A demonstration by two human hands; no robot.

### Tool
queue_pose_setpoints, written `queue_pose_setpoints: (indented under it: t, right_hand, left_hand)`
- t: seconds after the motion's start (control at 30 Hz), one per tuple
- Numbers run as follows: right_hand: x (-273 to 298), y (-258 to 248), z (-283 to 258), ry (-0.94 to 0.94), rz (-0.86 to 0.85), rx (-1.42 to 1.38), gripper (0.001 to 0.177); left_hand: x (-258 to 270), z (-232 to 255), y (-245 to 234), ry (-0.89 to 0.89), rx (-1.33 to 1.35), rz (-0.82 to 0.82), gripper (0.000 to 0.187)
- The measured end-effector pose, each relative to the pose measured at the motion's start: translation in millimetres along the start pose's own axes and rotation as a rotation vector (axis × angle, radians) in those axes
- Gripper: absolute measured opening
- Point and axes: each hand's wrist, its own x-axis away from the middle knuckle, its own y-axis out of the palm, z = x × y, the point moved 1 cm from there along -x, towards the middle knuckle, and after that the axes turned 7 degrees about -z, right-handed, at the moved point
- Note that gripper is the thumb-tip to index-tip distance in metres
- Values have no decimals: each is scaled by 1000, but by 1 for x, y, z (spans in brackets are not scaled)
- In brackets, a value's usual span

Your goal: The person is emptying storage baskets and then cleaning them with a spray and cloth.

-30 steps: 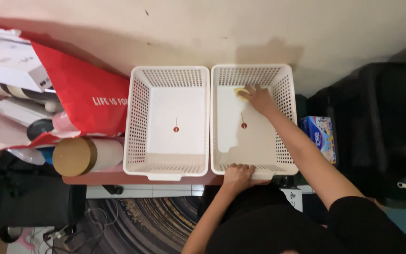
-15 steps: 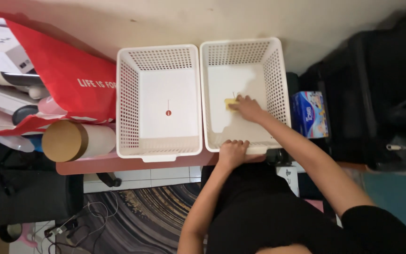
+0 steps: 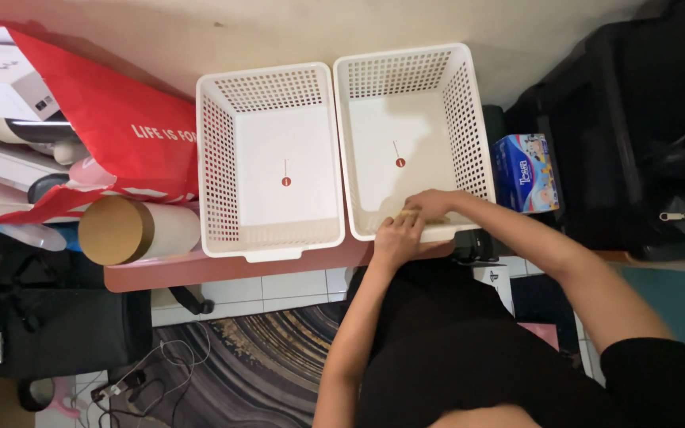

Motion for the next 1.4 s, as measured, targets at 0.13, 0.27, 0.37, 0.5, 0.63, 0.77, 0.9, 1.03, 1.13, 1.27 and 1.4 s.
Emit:
queue_pose_setpoints:
  t: [0.13, 0.27, 0.37, 0.5, 0.63, 0.77, 0.9, 1.03, 1.13, 1.27, 1.4]
  right_hand:
    - [-7, 2, 9, -25, 9, -21, 62]
    - [-11, -7, -12, -22, -23, -74, 63]
    - [-21, -4, -17, -71, -26, -139, 62]
    - [-14, -12, -31, -97, -6, -73, 66]
    - [-16, -14, -14, -145, -5, -240, 48]
    - [-4, -62, -12, -96, 112, -423, 49]
    - [-49, -103, 40, -5, 601, -212, 50]
    - [-51, -153, 6, 84, 835, -13, 43]
    - [-74, -167, -22, 268, 791, 85, 48]
    - [-111, -137, -29, 299, 839, 274, 49]
    - [-97, -96, -47, 119, 790, 239, 62]
  left_hand:
    - [5, 0, 10, -11, 27, -51, 67]
    - [3, -1, 10, 7, 12, -60, 61]
    - [1, 0, 5, 17, -10, -39, 58]
    - [0, 0, 5, 8, 31, -74, 56]
    - [-2, 3, 0, 10, 40, 52, 58]
    - [-3, 1, -5, -28, 58, -16, 63]
    - [-6, 2, -11, -39, 88, -47, 64]
    - [-9, 4, -15, -60, 115, -27, 67]
    - [-9, 4, -19, -76, 111, -30, 68]
    - [-11, 5, -21, -79, 100, -43, 70]
    - [-7, 2, -12, -58, 78, -37, 71]
